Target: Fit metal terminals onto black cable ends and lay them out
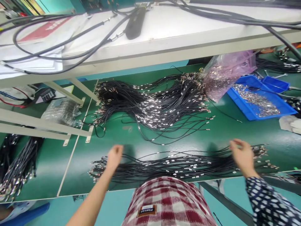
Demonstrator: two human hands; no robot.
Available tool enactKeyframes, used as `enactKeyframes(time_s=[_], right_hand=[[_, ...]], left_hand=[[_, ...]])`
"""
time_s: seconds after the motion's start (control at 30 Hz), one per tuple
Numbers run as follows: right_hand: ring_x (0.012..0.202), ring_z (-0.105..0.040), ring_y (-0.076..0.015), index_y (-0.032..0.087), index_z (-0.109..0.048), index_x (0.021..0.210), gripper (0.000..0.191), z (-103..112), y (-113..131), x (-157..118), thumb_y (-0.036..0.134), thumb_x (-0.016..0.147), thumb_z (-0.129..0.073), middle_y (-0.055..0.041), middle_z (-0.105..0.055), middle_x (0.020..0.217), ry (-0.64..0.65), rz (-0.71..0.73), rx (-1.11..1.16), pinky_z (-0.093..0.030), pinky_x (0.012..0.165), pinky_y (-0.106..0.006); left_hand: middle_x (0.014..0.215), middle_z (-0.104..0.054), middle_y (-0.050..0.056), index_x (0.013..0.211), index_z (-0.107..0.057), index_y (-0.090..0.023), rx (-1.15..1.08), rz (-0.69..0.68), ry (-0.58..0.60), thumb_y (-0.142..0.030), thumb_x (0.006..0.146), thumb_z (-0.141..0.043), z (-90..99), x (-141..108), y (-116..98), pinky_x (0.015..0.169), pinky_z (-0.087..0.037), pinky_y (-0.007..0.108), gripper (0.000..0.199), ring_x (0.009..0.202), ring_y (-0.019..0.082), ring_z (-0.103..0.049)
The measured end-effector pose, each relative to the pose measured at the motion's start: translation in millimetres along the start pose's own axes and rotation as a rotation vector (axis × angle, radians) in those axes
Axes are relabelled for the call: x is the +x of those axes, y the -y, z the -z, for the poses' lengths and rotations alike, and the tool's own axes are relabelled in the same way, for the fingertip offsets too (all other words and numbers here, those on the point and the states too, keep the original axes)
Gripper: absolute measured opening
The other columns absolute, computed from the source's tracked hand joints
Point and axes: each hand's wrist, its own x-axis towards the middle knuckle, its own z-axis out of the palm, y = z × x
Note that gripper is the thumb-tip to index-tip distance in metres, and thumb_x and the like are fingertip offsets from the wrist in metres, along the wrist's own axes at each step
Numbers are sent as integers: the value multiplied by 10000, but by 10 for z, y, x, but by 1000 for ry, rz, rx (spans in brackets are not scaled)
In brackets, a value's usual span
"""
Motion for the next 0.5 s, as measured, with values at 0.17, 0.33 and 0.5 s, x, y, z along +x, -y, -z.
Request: enactKeyframes(time_s=[0.17,0.33,0.5], right_hand=[[972,-616,-251,195,-648,1101,370,-1521,477,-463,299,761,-751,-108,-655,1117,512,247,-132,-490,837,-363],[1131,-510,-339,151,-624,1028,215,-2235,849,-710,204,823,-659,-165,-607,1175,648,357,-327,-352,960,-507],[753,-626,-222,168,-574,1054,205,-1907,845,-595,249,993,-396,-71,-688,812,808,466,-412,-401,691,-315]], left_hand=[[1119,-627,86,1160,-588,-148,-50,92,327,-311,914,-587,-1253,-142,-243,771,-559,388,295,915,199,-638],[1083,-634,78,1134,-596,-141,-176,147,472,-305,915,-587,-1554,-247,-379,745,-561,368,274,882,187,-640],[1079,-631,79,1141,-587,-140,-382,206,503,-314,917,-583,-1470,-317,-545,733,-560,359,284,870,183,-638]])
